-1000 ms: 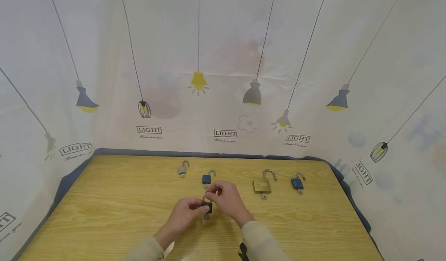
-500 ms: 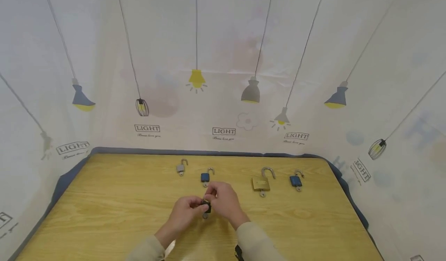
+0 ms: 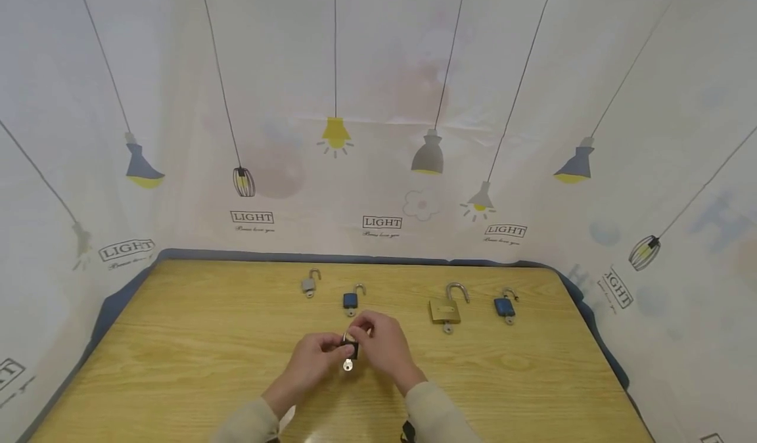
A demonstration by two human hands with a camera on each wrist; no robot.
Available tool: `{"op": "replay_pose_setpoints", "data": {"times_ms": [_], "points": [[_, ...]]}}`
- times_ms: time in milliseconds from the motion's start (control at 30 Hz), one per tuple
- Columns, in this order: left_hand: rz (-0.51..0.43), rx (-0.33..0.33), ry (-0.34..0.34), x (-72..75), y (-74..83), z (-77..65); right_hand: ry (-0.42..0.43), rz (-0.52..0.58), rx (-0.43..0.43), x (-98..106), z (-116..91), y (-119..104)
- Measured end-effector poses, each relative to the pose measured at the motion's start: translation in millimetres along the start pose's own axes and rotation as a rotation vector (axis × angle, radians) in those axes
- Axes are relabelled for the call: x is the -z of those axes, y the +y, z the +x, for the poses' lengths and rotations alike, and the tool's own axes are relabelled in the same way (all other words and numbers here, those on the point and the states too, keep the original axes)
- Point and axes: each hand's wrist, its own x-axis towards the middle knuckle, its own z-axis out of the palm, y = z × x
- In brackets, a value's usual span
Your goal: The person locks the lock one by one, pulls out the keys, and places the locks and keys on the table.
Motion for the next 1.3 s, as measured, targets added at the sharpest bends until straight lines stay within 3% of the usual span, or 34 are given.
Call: {"op": "replay_pose_setpoints", "data": {"times_ms": [233, 467, 667, 867, 1300], "points": [[0.003, 0.038, 0.054, 7.6, -0.1, 1.2, -0.029, -0.087, -0.040, 1, -11, 6], [0.007, 0.048, 0.068, 13.6, 1.6, 2.0, -0.078, 0.012, -0.121, -9, -24, 1], [-0.009, 0.061, 0.086, 13.9, 1.5, 4.0, -0.044, 0.041, -0.143, -21, -28, -7], [-0.035, 0.072, 0.100, 12.6, 1.7, 5.7, 0.025, 0.097, -0.218, -31, -29, -12], [-0.057, 0.102, 0.116, 8.3, 4.4, 5.9, 0.120, 0.261, -0.329, -36, -29, -17]]}}
